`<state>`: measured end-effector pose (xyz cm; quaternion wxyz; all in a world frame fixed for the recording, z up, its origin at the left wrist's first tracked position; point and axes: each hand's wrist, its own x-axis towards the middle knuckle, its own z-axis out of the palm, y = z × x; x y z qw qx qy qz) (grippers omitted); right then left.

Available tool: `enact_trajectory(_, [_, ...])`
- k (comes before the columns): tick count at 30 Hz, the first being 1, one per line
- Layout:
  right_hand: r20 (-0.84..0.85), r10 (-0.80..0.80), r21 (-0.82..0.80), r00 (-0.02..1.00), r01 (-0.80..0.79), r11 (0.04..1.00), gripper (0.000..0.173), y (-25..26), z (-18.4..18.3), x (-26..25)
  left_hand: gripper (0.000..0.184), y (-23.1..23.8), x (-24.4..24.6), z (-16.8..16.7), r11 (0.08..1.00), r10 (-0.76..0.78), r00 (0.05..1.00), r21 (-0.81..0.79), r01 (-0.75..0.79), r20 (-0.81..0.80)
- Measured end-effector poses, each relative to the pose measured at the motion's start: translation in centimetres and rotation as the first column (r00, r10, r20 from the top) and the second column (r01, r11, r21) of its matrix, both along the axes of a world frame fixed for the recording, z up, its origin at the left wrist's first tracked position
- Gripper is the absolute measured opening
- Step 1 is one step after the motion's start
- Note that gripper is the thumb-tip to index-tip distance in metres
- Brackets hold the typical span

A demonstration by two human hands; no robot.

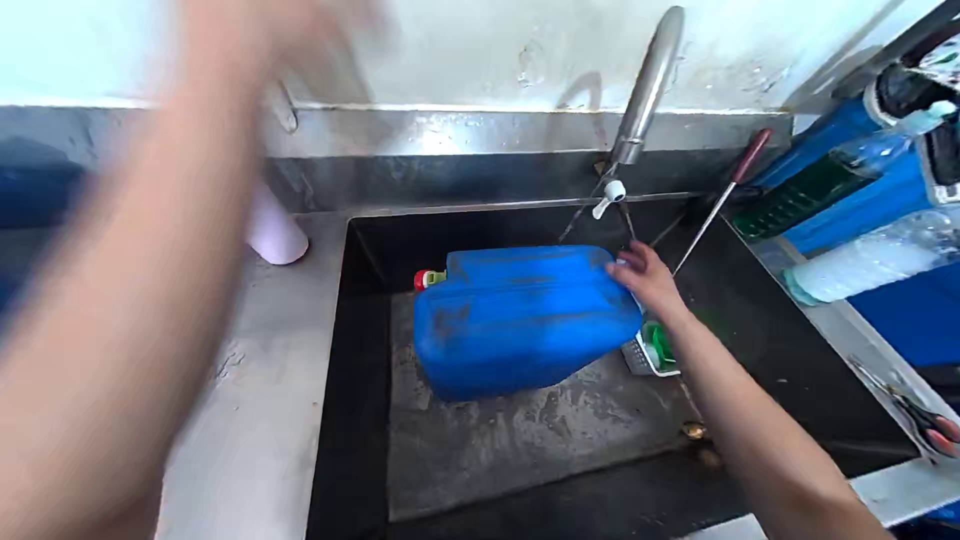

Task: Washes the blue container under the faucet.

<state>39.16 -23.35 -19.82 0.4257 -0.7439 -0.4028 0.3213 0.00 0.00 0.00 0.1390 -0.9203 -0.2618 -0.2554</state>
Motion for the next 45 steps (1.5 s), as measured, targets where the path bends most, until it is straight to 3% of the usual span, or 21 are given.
enact_trajectory(1, [-0.019,-0.014,0.042,1.000,0.014,0.999,0.081,3.1,-0.4,1.6,0.123,-8.0,2.0,-5.2,0.921,0.129,0.990,-0.362,-0.142,-0.060])
enact_trajectory(2, [0.005,-0.027,0.043,1.000,0.027,0.999,0.077,6.1,-0.6,3.0,0.134,-13.5,3.4,-11.0,0.791,0.210,0.976,-0.576,-0.206,-0.060])
enact_trajectory(3, [0.114,-0.030,0.002,0.993,0.030,1.000,0.068,8.7,-0.7,4.1,0.130,-17.2,3.8,-16.2,0.684,0.282,0.958,-0.691,-0.235,-0.046])
enact_trajectory(5, [0.507,0.029,-0.112,0.861,0.032,0.993,0.050,11.7,0.1,5.6,0.116,-21.5,3.8,-20.5,0.569,0.420,0.907,-0.777,-0.269,-0.007])
enact_trajectory(7, [0.677,0.011,-0.011,0.736,-0.004,1.000,0.052,11.4,0.4,5.6,0.114,-25.2,4.0,-21.9,0.628,0.485,0.865,-0.739,-0.245,0.126])
enact_trajectory(8, [0.672,0.017,-0.010,0.740,-0.013,1.000,0.059,10.5,0.6,4.6,0.114,-26.8,5.0,-22.6,0.665,0.498,0.843,-0.713,-0.222,0.203])
enact_trajectory(10, [0.576,0.150,-0.109,0.804,-0.106,0.988,0.070,8.9,1.5,-0.5,0.115,-28.2,7.8,-23.2,0.696,0.512,0.800,-0.697,-0.172,0.314])
enact_trajectory(12, [0.525,0.361,-0.166,0.770,-0.323,0.932,0.086,7.1,0.6,-8.1,0.126,-27.4,9.8,-23.0,0.647,0.543,0.765,-0.753,-0.119,0.346])
enact_trajectory(15, [0.474,0.711,-0.229,0.520,-0.706,0.670,0.078,3.8,0.9,-17.8,0.129,-25.1,9.1,-22.7,0.575,0.569,0.754,-0.815,-0.078,0.329])
enact_trajectory(17, [0.477,0.771,-0.211,0.422,-0.797,0.566,0.059,3.0,2.1,-16.8,0.127,-25.1,8.5,-22.1,0.554,0.563,0.780,-0.825,-0.111,0.274])
enact_trajectory(20, [0.576,0.557,-0.106,0.599,-0.621,0.777,0.043,6.0,0.8,-6.2,0.133,-26.4,8.6,-22.2,0.573,0.564,0.786,-0.806,-0.151,0.254])
enact_trajectory(22, [0.569,0.442,-0.216,0.694,-0.392,0.894,0.050,8.1,0.5,0.0,0.133,-26.8,9.4,-22.3,0.573,0.566,0.777,-0.809,-0.130,0.276])
enact_trajectory(24, [0.541,0.383,-0.256,0.749,-0.287,0.923,0.057,8.9,0.8,-0.6,0.133,-26.4,10.1,-21.7,0.528,0.588,0.776,-0.835,-0.153,0.230])
enact_trajectory(26, [0.519,0.411,-0.143,0.750,-0.397,0.906,0.062,7.7,-0.3,-7.6,0.130,-25.1,9.9,-20.9,0.468,0.603,0.786,-0.859,-0.209,0.137])
enact_trajectory(29, [0.502,0.674,-0.163,0.542,-0.707,0.688,0.064,2.1,0.8,-17.8,0.107,-23.3,9.2,-20.6,0.501,0.543,0.836,-0.831,-0.244,0.082])
enact_trajectory(30, [0.518,0.673,-0.115,0.528,-0.737,0.666,0.058,0.3,0.9,-17.9,0.100,-23.2,9.0,-20.5,0.521,0.524,0.848,-0.817,-0.246,0.078])
enact_trajectory(33, [0.628,0.441,0.059,0.641,-0.604,0.795,0.048,-0.6,-1.4,-9.4,0.128,-23.7,8.9,-20.7,0.484,0.567,0.813,-0.852,-0.199,0.132])
enact_trajectory(37, [0.509,0.280,-0.193,0.814,-0.209,0.959,0.058,5.1,-0.1,3.4,0.135,-24.3,9.2,-21.1,0.493,0.569,0.810,-0.848,-0.196,0.143])
enact_trajectory(40, [0.518,0.345,-0.181,0.782,-0.294,0.938,0.074,6.2,0.2,-3.9,0.131,-23.4,9.2,-20.6,0.453,0.586,0.805,-0.862,-0.230,0.093])
enact_trajectory(43, [0.509,0.647,-0.258,0.568,-0.616,0.745,0.072,4.3,1.2,-13.8,0.130,-22.9,8.9,-20.1,0.452,0.557,0.828,-0.859,-0.241,0.061])
enact_trajectory(45, [0.485,0.687,-0.272,0.541,-0.654,0.706,0.060,4.4,2.1,-12.2,0.130,-22.7,8.4,-18.8,0.422,0.513,0.857,-0.856,-0.300,-0.048])
